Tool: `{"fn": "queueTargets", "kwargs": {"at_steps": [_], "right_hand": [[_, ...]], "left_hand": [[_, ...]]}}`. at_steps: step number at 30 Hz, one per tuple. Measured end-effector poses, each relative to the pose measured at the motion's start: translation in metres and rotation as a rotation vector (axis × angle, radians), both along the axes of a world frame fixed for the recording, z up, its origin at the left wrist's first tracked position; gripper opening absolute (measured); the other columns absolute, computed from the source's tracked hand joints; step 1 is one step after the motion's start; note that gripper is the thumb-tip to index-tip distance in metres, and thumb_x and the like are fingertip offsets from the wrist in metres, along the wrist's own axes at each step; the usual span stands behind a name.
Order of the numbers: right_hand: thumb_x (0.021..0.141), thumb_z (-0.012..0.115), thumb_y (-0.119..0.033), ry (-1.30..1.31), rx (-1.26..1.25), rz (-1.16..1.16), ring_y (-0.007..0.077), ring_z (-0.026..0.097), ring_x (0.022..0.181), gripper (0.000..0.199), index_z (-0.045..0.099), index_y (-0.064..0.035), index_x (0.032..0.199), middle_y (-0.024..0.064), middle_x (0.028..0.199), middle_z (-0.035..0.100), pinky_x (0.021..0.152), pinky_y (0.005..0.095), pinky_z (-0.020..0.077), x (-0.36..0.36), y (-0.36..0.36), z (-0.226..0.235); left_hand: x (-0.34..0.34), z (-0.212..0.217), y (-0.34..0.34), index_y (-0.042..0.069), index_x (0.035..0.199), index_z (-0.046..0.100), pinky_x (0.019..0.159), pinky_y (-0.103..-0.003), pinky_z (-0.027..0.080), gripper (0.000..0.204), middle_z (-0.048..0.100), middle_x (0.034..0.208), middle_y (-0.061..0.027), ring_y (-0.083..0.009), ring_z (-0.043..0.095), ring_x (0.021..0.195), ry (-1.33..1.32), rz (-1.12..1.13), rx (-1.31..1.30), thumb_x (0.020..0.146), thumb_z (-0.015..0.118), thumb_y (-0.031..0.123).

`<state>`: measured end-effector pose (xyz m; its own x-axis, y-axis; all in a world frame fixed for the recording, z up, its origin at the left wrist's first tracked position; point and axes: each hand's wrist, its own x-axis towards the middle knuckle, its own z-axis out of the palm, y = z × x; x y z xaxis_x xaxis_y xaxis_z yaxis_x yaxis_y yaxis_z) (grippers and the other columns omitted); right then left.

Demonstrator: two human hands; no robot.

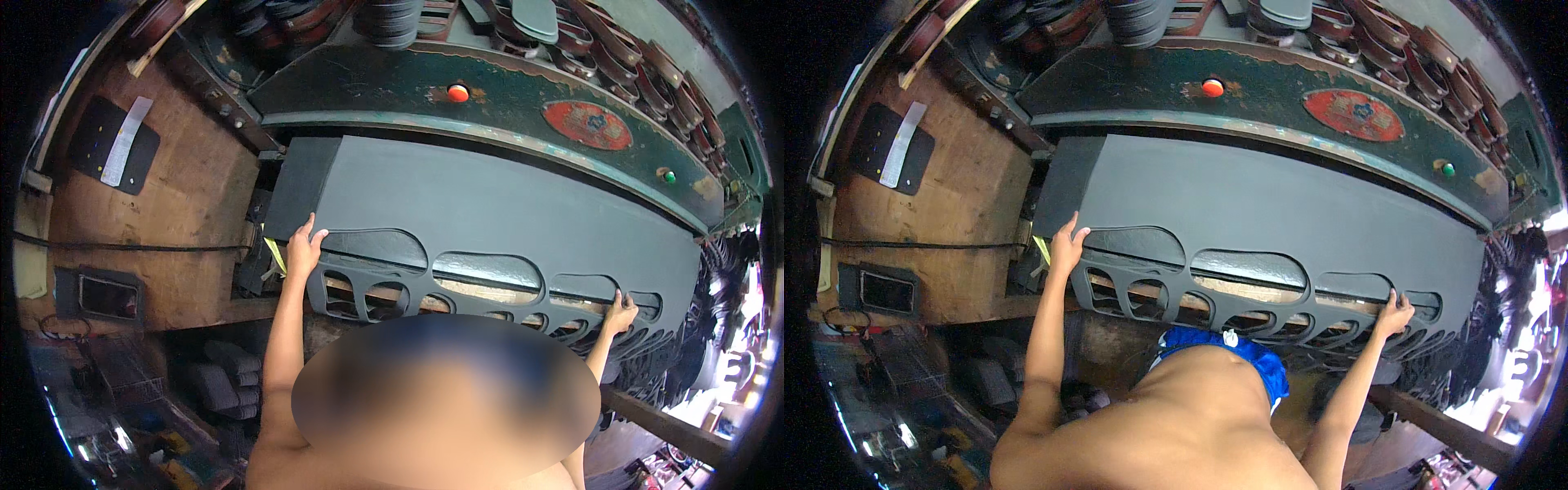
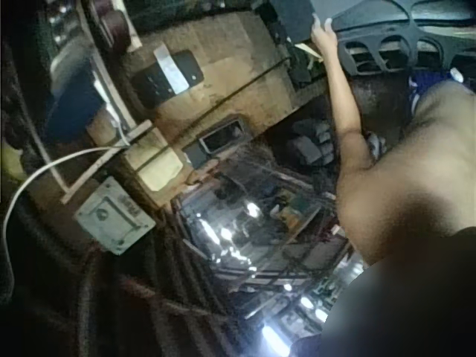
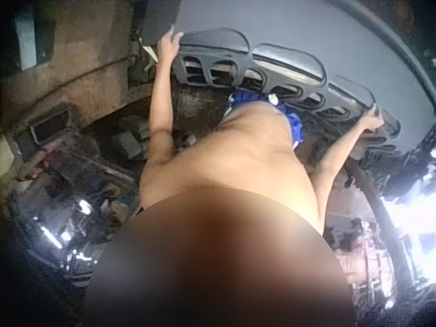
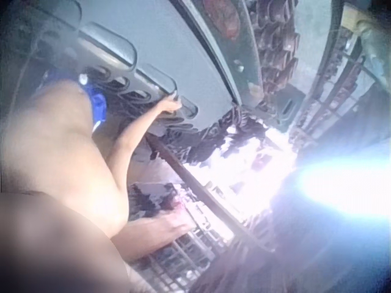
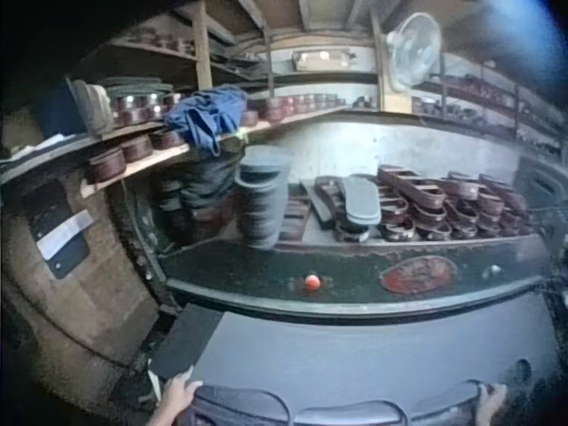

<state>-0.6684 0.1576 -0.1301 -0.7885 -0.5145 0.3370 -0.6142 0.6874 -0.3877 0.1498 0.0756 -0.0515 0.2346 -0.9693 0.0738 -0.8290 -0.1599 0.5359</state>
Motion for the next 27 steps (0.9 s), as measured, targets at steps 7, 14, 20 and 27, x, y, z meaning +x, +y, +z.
{"fn": "queueTargets", "kwargs": {"at_steps": [7, 14, 20, 27], "right_hand": [[0.09, 0.078, -0.045, -0.048, -0.069, 0.023, 0.0351, 0.064, 0.114, 0.05, 0.076, -0.0036, 0.119, 0.0145, 0.115, 0.066, 0.101, 0.0529, 0.0446, 0.011, -0.002, 0.004], [0.092, 0.078, -0.032, -0.024, -0.143, 0.059, 0.0376, 0.062, 0.111, 0.047, 0.073, 0.0047, 0.121, 0.0207, 0.116, 0.063, 0.1, 0.0448, 0.0468, 0.018, -0.002, -0.002], [0.095, 0.072, -0.024, 0.073, 0.097, 0.2, 0.0425, 0.06, 0.114, 0.045, 0.068, 0.0063, 0.128, 0.0257, 0.118, 0.061, 0.1, 0.0471, 0.0484, 0.021, 0.0, 0.017], [0.093, 0.074, -0.031, 0.014, 0.104, 0.652, 0.0452, 0.044, 0.142, 0.052, 0.064, -0.005, 0.137, 0.0311, 0.145, 0.052, 0.121, 0.0566, 0.0318, 0.165, -0.055, 0.043]], "left_hand": [[-0.005, -0.004, 0.001, 0.004, 0.149, 0.055, 0.099, -0.05, 0.052, 0.059, 0.067, 0.125, -0.0334, -0.0479, 0.065, 0.116, -0.06, 0.031, -0.04, 0.099, 0.069, 0.031], [-0.012, -0.005, 0.004, 0.002, 0.149, 0.055, 0.098, -0.049, 0.053, 0.058, 0.067, 0.126, -0.0309, -0.0464, 0.065, 0.117, -0.075, 0.052, -0.106, 0.099, 0.069, 0.029], [-0.017, -0.008, 0.002, 0.002, 0.149, 0.054, 0.098, -0.05, 0.053, 0.059, 0.067, 0.125, -0.03, -0.0465, 0.065, 0.115, -0.109, 0.085, -0.091, 0.099, 0.069, 0.028], [-0.013, -0.011, -0.004, 0.001, 0.149, 0.053, 0.099, -0.051, 0.052, 0.06, 0.067, 0.123, -0.0321, -0.0493, 0.064, 0.114, -0.124, 0.075, -0.045, 0.099, 0.069, 0.029]]}}
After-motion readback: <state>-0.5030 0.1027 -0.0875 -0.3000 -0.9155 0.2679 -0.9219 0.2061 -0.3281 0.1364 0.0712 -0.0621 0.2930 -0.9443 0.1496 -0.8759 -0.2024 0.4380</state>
